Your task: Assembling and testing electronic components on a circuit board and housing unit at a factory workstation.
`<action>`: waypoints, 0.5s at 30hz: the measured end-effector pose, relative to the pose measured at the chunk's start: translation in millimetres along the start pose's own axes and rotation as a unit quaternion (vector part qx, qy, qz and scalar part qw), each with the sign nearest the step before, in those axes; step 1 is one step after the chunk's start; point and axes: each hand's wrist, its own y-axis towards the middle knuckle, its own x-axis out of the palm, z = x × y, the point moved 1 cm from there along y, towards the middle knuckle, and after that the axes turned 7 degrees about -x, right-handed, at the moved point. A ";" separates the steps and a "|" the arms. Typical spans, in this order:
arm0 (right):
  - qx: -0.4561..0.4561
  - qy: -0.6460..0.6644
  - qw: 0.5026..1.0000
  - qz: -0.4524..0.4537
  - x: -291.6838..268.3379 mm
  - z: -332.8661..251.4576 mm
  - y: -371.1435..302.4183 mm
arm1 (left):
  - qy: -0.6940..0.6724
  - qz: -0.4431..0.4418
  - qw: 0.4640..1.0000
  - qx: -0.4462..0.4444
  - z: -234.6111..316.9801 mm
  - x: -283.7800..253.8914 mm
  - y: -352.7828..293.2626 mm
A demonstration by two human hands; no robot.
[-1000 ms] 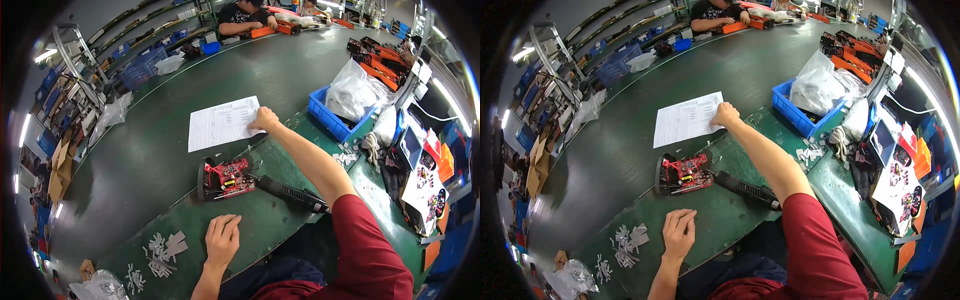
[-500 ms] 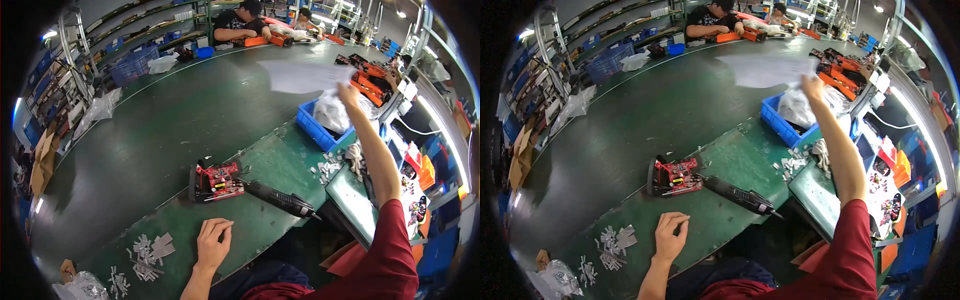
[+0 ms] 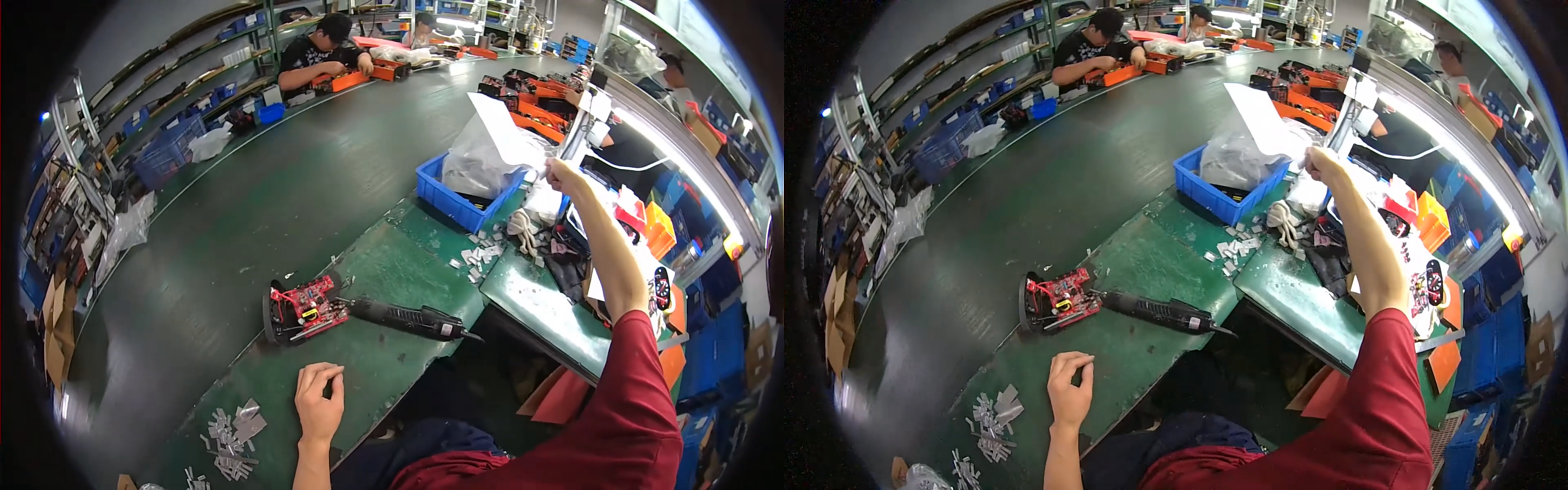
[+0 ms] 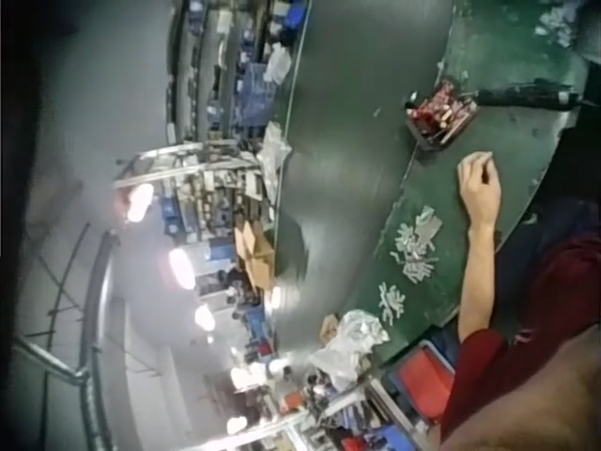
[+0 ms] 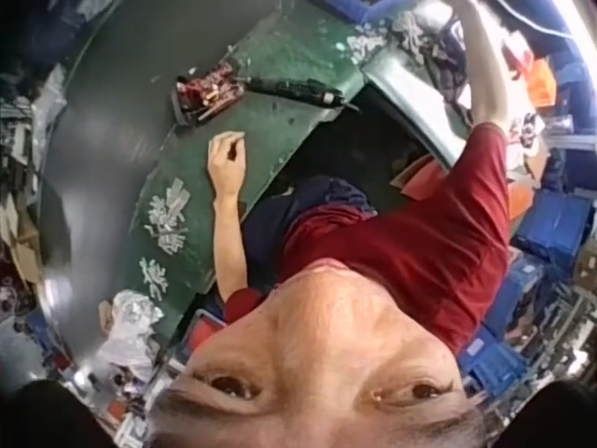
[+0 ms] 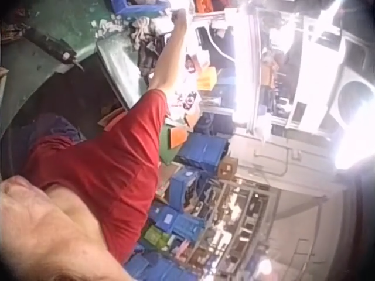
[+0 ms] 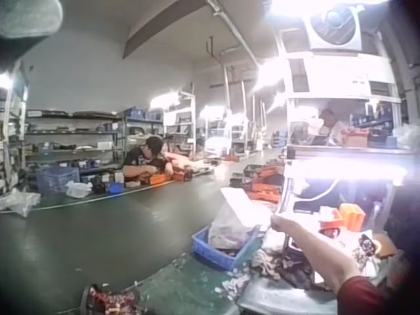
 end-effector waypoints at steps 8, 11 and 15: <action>-0.099 -0.272 0.956 0.057 -15.5 -21.2 -86.3 | 0.000 -0.010 1.000 -0.025 -0.8 -10.0 -6.7; -0.163 -0.264 0.947 0.079 -57.5 -27.2 -136.0 | -0.002 -0.021 0.999 -0.027 -0.6 -5.0 -5.1; -0.271 -0.355 0.878 0.172 -117.3 -27.6 -189.2 | 0.007 -0.031 0.999 -0.029 0.8 -2.7 -2.5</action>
